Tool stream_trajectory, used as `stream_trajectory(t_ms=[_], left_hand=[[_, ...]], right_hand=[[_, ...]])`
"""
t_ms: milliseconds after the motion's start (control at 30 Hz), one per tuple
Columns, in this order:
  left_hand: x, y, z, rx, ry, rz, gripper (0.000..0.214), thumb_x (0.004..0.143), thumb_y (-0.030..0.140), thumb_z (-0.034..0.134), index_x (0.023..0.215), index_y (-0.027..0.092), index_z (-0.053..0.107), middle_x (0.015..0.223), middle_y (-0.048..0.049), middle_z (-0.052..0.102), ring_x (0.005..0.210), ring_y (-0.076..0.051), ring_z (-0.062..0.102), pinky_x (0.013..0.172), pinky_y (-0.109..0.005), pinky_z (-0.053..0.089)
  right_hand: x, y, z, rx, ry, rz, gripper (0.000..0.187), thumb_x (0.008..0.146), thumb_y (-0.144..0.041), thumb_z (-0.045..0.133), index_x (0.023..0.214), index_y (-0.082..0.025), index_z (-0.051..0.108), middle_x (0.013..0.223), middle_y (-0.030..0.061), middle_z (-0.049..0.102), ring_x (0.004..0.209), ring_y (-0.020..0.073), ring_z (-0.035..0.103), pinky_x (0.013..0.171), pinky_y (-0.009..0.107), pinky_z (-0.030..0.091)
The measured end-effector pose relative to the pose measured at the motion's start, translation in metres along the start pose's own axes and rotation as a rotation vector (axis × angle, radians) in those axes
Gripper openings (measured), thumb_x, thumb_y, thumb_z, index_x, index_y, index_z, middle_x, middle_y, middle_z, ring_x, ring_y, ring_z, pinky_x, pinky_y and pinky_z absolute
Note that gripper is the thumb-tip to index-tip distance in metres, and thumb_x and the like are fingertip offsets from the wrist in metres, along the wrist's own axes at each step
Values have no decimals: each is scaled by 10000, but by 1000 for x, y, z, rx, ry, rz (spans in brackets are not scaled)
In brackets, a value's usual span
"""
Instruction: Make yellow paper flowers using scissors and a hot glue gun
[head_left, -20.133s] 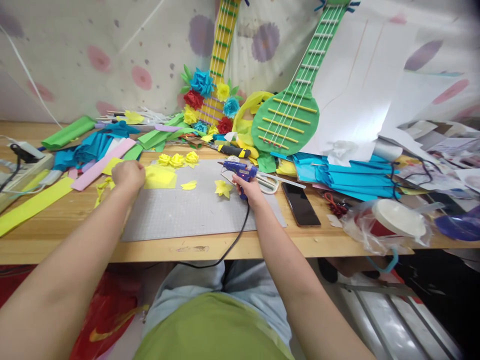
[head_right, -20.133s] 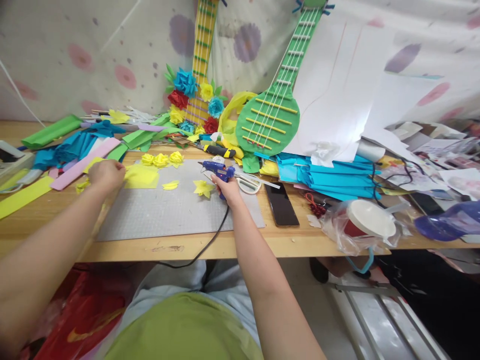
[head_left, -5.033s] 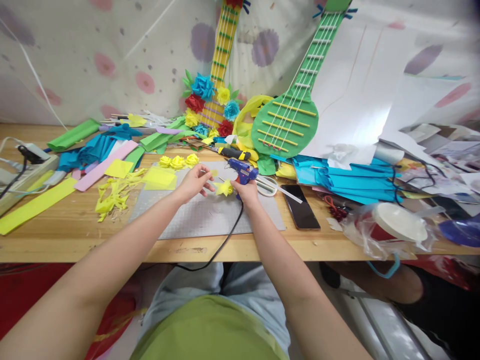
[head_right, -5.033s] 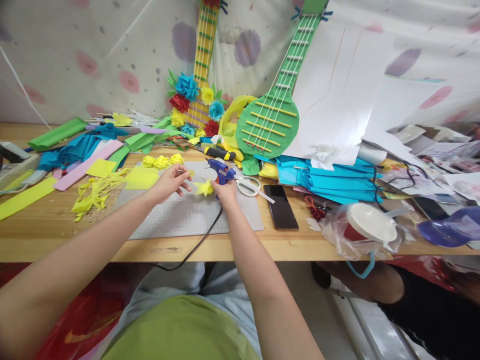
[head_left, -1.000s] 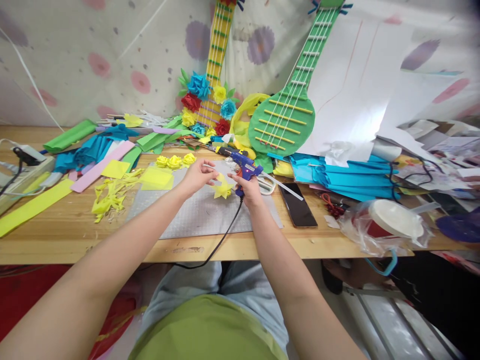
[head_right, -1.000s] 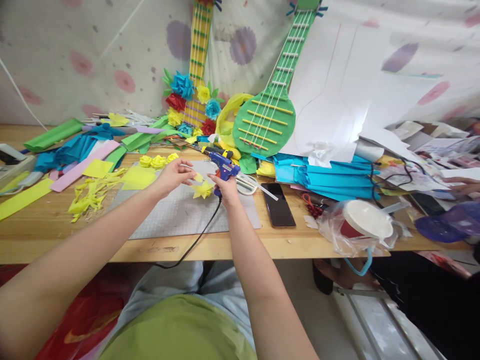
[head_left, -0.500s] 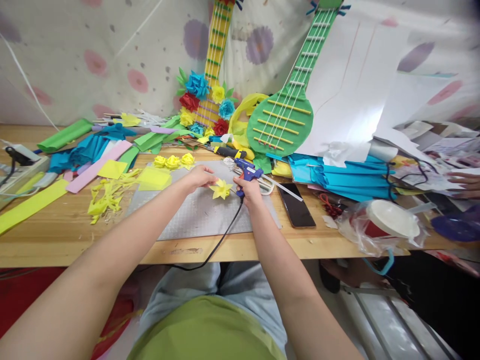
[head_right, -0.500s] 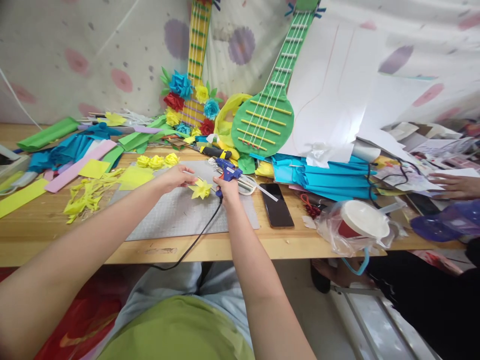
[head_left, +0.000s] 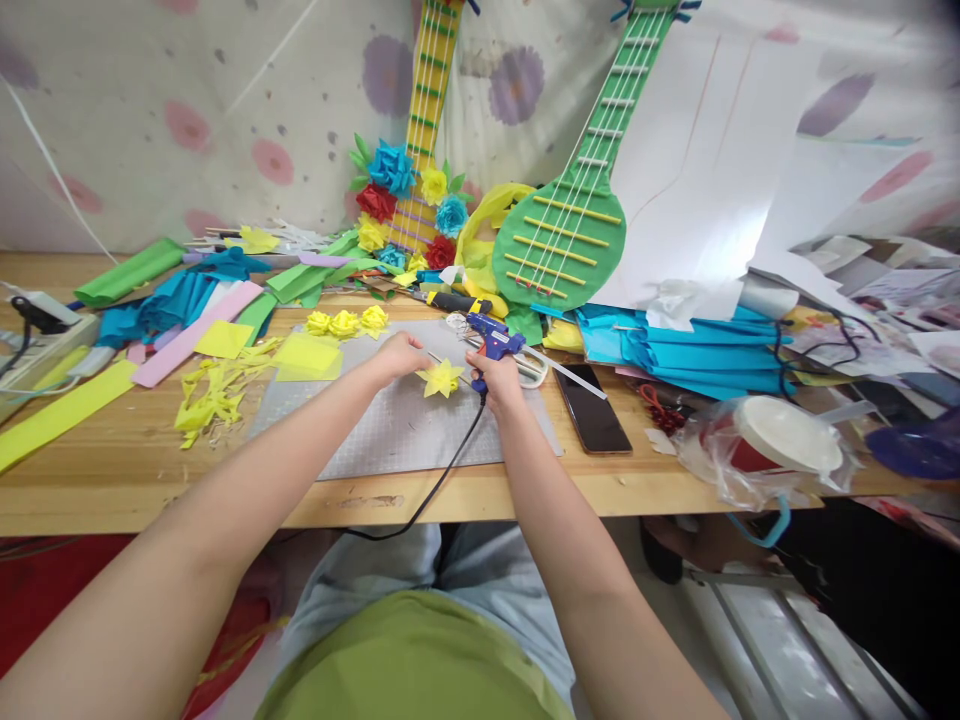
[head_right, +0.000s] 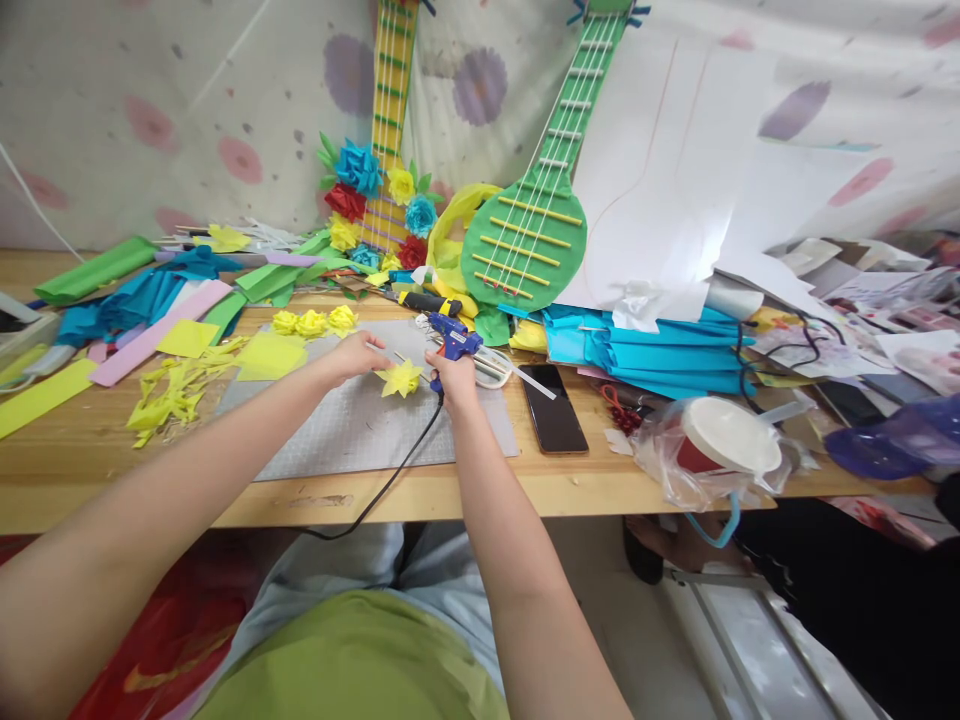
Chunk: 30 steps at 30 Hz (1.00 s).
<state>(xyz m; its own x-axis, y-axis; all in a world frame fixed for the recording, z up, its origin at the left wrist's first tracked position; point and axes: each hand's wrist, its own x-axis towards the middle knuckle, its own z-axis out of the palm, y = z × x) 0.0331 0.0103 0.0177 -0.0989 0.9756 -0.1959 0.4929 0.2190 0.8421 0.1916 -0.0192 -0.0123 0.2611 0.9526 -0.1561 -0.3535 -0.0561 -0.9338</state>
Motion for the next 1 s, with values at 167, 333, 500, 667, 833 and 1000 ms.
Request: stream_trajectory(t_ms=[167, 333, 500, 667, 833, 1000], left_hand=[[5, -5, 1, 23, 3, 51, 404, 350, 152, 757, 659, 208, 503, 507, 63, 494, 539, -140, 488, 509, -240, 316], [6, -9, 1, 56, -24, 44, 437, 373, 191, 770, 713, 214, 497, 537, 68, 493, 539, -136, 476, 525, -238, 316], [7, -11, 3, 118, -51, 74, 498, 371, 278, 805, 756, 214, 496, 591, 43, 536, 586, -160, 523, 529, -244, 340], [6, -13, 8, 2, -106, 101, 512, 338, 196, 814, 728, 215, 483, 559, 53, 549, 534, -150, 522, 509, -244, 350], [2, -11, 11, -31, -111, 101, 470, 359, 124, 793, 700, 216, 483, 511, 52, 540, 513, -156, 527, 485, -248, 352], [-6, 0, 9, 105, -109, 59, 442, 433, 190, 769, 785, 204, 502, 558, 59, 546, 527, -124, 511, 495, -225, 348]], right_hand=[[0, 1, 0, -13, -3, -11, 281, 515, -222, 679, 648, -180, 435, 511, -59, 525, 377, 42, 384, 369, 199, 292], [-1, 0, 0, -16, -18, -9, 270, 529, -223, 684, 657, -181, 450, 526, -50, 544, 380, 45, 387, 363, 197, 293], [-1, 0, 1, -27, -22, -14, 256, 529, -214, 683, 633, -181, 451, 515, -48, 545, 370, 48, 388, 363, 204, 302], [-1, 0, 1, -26, -15, -16, 258, 538, -216, 680, 642, -182, 446, 512, -57, 524, 373, 48, 391, 370, 208, 305], [-1, 0, 0, -6, -14, -14, 266, 551, -190, 678, 660, -184, 435, 502, -79, 488, 376, 45, 376, 376, 208, 306], [-2, -1, 1, -1, -4, -8, 267, 548, -184, 675, 668, -180, 437, 494, -90, 480, 364, 40, 382, 370, 199, 298]])
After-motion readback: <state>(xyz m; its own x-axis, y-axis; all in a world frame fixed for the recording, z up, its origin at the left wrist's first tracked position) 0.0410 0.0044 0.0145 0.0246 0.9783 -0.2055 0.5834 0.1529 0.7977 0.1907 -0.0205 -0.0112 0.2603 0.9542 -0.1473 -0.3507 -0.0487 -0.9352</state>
